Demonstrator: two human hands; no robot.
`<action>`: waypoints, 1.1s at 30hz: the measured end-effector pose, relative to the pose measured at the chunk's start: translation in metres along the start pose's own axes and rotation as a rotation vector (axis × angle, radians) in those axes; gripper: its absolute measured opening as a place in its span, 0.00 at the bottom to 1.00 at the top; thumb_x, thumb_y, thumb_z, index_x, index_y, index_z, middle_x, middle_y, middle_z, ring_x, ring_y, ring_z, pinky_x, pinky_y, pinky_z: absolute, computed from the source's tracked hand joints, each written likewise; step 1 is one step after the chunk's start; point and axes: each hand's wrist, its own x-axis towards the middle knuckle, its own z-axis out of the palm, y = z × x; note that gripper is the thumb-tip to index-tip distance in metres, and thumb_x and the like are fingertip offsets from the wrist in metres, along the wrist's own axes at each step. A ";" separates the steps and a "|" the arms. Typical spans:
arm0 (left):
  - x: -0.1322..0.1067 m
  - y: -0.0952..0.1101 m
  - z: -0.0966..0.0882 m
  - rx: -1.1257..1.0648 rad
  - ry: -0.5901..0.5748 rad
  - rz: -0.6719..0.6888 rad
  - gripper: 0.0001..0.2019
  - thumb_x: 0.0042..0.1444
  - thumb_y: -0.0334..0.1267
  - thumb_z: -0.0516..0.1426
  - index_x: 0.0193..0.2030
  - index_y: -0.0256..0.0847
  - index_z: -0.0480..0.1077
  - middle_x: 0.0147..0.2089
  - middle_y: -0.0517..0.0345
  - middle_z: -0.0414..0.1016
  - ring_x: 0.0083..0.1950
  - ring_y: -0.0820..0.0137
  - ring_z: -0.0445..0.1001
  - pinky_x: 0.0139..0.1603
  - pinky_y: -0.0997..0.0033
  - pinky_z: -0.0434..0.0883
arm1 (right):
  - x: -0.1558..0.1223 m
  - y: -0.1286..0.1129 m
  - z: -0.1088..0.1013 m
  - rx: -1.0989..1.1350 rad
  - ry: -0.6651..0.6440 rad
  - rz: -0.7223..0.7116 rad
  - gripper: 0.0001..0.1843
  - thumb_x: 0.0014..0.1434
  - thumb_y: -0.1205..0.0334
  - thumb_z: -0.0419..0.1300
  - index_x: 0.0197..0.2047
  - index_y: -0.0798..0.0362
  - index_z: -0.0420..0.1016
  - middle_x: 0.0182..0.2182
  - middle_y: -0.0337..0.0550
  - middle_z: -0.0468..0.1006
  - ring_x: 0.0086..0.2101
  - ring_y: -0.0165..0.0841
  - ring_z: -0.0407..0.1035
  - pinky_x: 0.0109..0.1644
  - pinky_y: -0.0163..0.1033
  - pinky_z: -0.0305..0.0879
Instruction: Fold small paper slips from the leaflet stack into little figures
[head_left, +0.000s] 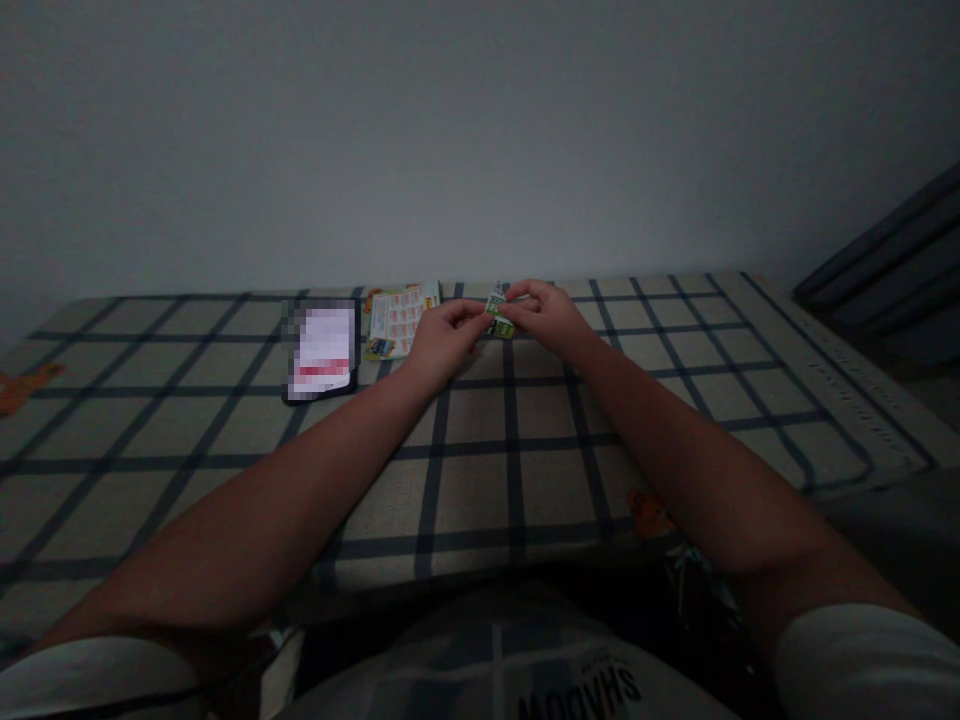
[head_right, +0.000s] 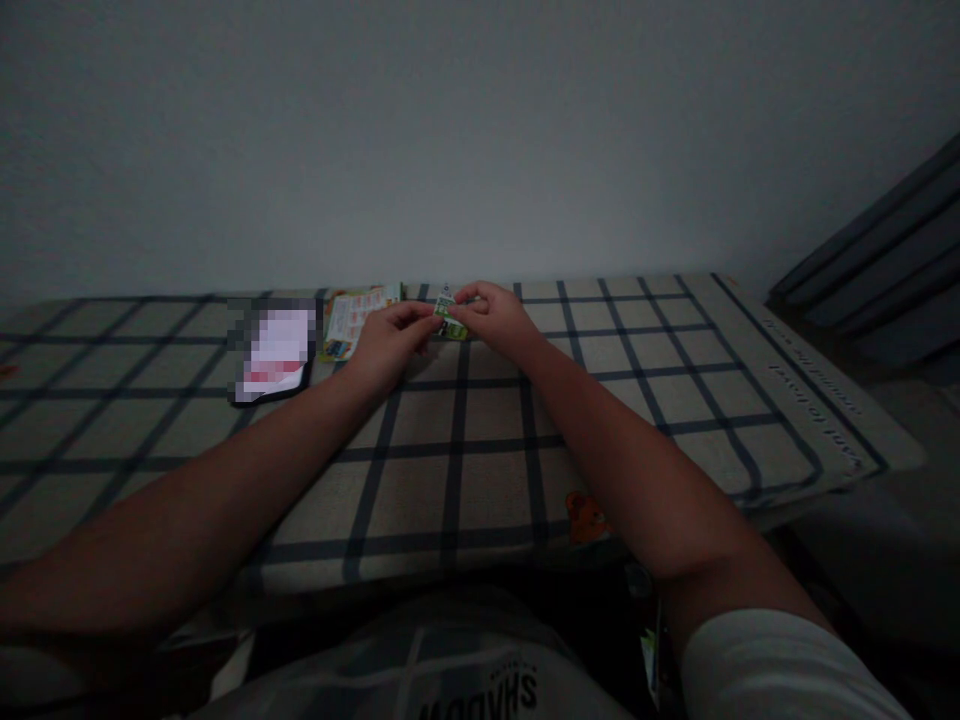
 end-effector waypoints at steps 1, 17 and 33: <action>0.000 0.000 0.000 -0.016 -0.006 0.016 0.05 0.54 0.39 0.65 0.35 0.40 0.79 0.28 0.60 0.76 0.25 0.76 0.67 0.24 0.76 0.63 | 0.000 0.000 0.001 0.017 0.001 0.007 0.20 0.53 0.49 0.72 0.39 0.52 0.71 0.25 0.38 0.76 0.27 0.31 0.72 0.31 0.35 0.67; 0.002 0.001 -0.008 0.447 -0.010 0.411 0.11 0.66 0.41 0.58 0.38 0.42 0.82 0.36 0.56 0.81 0.41 0.66 0.76 0.47 0.67 0.70 | 0.001 -0.004 0.004 0.189 0.068 -0.049 0.25 0.49 0.41 0.74 0.37 0.52 0.76 0.30 0.39 0.79 0.31 0.30 0.74 0.38 0.37 0.77; 0.000 0.004 -0.008 0.472 -0.083 0.366 0.12 0.62 0.41 0.56 0.31 0.41 0.76 0.32 0.56 0.78 0.37 0.65 0.74 0.43 0.64 0.68 | -0.003 -0.006 0.003 0.052 0.090 -0.169 0.18 0.52 0.47 0.71 0.28 0.52 0.74 0.25 0.38 0.76 0.29 0.30 0.69 0.36 0.37 0.69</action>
